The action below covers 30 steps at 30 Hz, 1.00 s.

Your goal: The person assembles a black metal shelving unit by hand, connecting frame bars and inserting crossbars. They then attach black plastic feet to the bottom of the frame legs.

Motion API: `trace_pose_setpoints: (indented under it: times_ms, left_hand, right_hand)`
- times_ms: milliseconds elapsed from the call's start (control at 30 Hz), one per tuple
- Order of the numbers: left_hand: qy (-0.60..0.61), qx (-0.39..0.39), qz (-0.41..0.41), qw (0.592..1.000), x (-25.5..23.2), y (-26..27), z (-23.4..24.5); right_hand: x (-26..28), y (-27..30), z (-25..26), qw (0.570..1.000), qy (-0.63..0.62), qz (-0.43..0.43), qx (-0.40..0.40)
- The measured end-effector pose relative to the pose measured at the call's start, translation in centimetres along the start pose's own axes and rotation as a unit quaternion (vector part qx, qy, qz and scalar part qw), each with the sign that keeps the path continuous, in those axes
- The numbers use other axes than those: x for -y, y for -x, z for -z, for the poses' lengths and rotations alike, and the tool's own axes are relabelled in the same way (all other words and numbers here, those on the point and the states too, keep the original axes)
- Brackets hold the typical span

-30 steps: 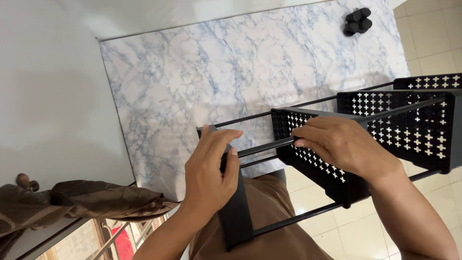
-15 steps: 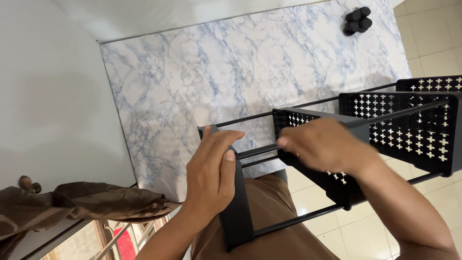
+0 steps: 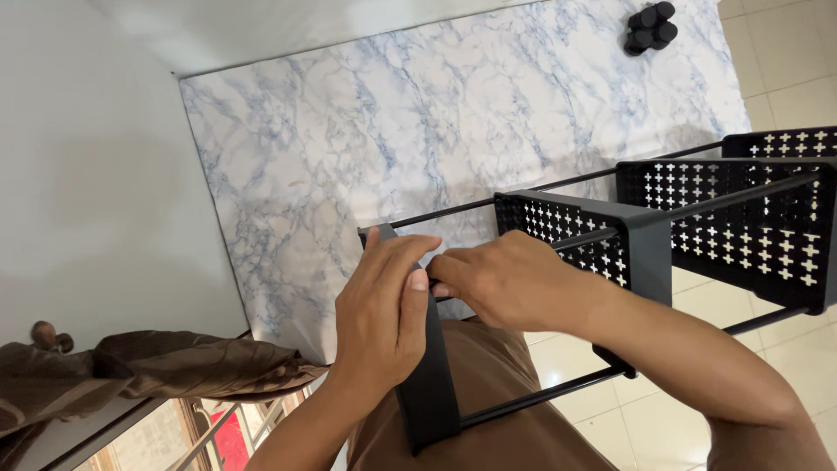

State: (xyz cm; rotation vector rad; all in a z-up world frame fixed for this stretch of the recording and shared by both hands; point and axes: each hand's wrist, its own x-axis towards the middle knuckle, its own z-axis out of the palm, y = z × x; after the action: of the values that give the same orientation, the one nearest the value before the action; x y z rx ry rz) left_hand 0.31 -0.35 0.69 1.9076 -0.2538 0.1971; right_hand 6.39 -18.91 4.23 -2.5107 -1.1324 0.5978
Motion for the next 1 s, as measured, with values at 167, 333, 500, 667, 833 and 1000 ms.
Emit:
trace_pose_setpoints:
  times_ms: [167,333,500,667,833,1000]
  left_hand:
    - [-0.01,0.003,0.007,1.0,-0.2,0.0,0.0]
    - [-0.02,0.004,0.018,1.0,-0.1,-0.2,0.1]
    - [-0.01,-0.001,0.021,1.0,0.1,-0.3,0.0]
    - [-0.013,0.0,0.02,1.0,0.1,-0.4,-0.1]
    - [-0.027,0.01,0.033,0.999,0.1,-0.5,-0.3]
    - [-0.037,0.0,0.026,0.999,0.0,-0.5,-0.3]
  right_hand:
    - [-2.1,-2.2,1.6,0.969,-0.186,-0.006,0.163]
    - [-2.7,-2.1,1.6,0.969,-0.204,-0.008,0.141]
    - [-2.3,1.4,1.1,1.0,-0.007,0.013,-0.027]
    - [-3.5,4.1,2.3,0.992,0.036,0.005,-0.12]
    - [-3.9,4.8,1.6,0.991,0.049,-0.029,-0.119]
    - [-4.3,3.6,2.1,0.989,0.024,-0.146,0.02]
